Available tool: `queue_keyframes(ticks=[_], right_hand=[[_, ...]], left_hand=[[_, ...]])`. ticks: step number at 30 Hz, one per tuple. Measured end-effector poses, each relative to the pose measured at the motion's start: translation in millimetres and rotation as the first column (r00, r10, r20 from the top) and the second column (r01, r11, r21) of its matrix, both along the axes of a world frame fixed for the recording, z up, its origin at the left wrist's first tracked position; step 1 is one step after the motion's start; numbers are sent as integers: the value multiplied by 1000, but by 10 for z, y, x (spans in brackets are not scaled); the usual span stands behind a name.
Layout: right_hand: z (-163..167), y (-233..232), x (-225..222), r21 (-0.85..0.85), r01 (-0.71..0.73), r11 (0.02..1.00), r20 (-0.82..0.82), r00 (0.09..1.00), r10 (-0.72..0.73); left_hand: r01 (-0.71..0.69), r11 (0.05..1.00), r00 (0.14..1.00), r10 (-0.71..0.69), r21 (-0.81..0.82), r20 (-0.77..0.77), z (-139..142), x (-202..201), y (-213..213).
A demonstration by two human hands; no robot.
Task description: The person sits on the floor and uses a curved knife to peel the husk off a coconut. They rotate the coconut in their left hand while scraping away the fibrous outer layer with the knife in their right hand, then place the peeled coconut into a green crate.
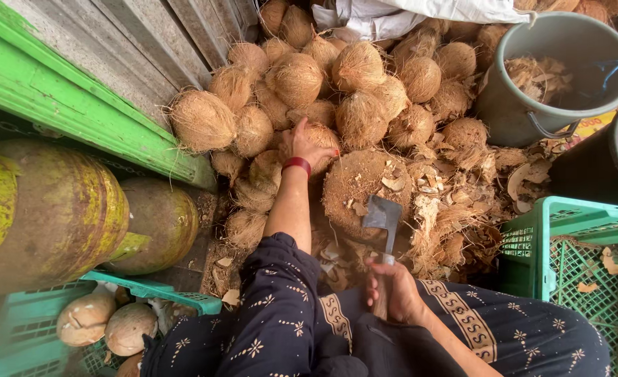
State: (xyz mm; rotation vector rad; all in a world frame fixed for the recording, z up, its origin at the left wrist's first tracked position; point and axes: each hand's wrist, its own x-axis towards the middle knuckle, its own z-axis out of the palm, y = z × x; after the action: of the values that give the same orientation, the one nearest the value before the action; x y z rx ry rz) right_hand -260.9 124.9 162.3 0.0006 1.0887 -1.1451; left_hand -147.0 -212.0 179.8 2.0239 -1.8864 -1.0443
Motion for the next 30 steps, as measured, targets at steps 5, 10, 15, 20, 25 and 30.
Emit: queue_keyframes(ticks=[5,10,15,20,25,30], right_hand=[[222,21,-11,-173,-101,980,-390,921,26],[476,-255,-145,73,-482,873,-620,663,418],[477,-462,-311,85,-346,934,-495,799,341],[544,-390,-576,91,-40,995,-738,669,94],[675,-213,-412,-135,-256,957,-770,636,61],[725,-208,-87,-8,-323,946,-575,776,260]], left_hand=[[-74,987,991,57,-140,-119,-259,93,54],[-130,938,967,49,-322,-250,-251,271,173],[-269,942,877,154,-201,-454,-65,675,264],[-419,901,626,195,-114,-755,-84,1127,351],[-347,919,678,106,-189,-728,48,1223,674],[2,947,887,-150,-321,-437,455,619,1221]])
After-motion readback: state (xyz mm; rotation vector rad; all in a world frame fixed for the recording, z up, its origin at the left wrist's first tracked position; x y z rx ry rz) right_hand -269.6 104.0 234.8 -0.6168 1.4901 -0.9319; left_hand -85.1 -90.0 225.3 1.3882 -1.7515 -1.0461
